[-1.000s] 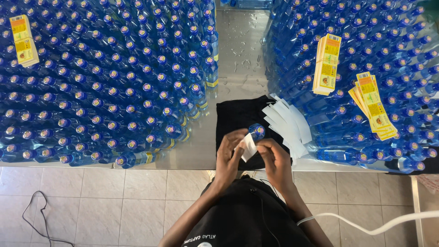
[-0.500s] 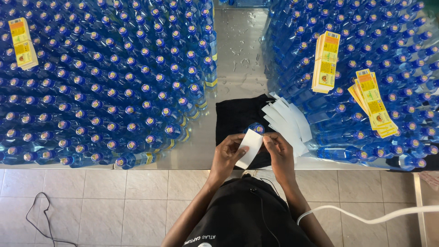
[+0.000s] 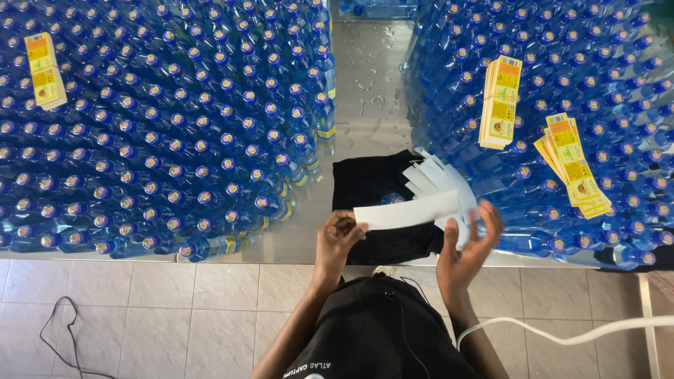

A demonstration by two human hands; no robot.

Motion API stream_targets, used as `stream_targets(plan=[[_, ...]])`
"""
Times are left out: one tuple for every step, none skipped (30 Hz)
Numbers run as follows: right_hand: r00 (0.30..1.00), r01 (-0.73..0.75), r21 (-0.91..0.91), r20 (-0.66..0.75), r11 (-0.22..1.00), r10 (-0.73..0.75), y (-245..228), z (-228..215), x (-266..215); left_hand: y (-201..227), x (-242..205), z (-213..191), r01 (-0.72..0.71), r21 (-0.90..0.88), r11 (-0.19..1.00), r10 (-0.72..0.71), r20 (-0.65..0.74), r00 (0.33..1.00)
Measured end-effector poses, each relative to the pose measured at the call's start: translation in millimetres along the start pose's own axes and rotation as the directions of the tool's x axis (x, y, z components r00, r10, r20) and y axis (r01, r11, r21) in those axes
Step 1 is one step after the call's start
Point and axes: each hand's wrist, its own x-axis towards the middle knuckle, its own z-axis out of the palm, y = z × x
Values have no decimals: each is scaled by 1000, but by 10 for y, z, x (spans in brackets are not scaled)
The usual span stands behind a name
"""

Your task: The person repeatedly picks up a blue plastic bottle, peels a yellow label from a stack, and applies it to the bottle's body. After applying the label, the person places the bottle onto a large stack of similar bottles on the table.

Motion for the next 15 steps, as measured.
stream_targets(plan=[[943,331,-196,29,923,-332,108,-96,31,27,-17,30,-39,18,999,38,17,999],[780,611,-364,122,703,-614,219,-194,64,50,-34,64,-78,35,996,76,34,996],[781,608,-368,120,703,-613,114,-136,45,52,-48,92,-75,36,997,73,38,997],[720,694,-299,273,655,-639,10,-80,30,52,-61,123,-80,37,996,77,79,994],[634,766,-218,410,605,-656,-95,-14,21,63,-55,152,-87,40,995,82,126,989],[638,764,-226,403,605,-655,-139,19,7,87,-77,192,-87,42,995,80,136,987],[620,769,-213,480,603,-621,-182,55,-3,111,-97,230,-78,53,996,68,164,984],[596,773,-199,553,602,-582,-224,96,-13,135,-117,264,-69,64,996,56,191,980],[597,772,-199,552,603,-582,-185,87,-10,199,-139,301,-69,65,995,56,192,980],[622,736,-178,559,654,-548,-145,82,-7,263,-159,333,-71,60,996,59,185,981],[643,696,-154,569,701,-513,-104,80,-2,328,-180,365,-74,54,996,63,174,983],[642,696,-151,569,702,-514,-129,91,-9,328,-183,376,-74,55,996,64,172,983],[656,692,-168,552,702,-515,-154,94,-21,324,-189,391,-79,57,995,69,154,986],[670,687,-184,534,703,-516,-178,97,-32,319,-194,406,-84,60,995,75,137,988],[670,687,-184,535,703,-514,-219,115,-29,280,-181,391,-82,59,995,73,136,988]])
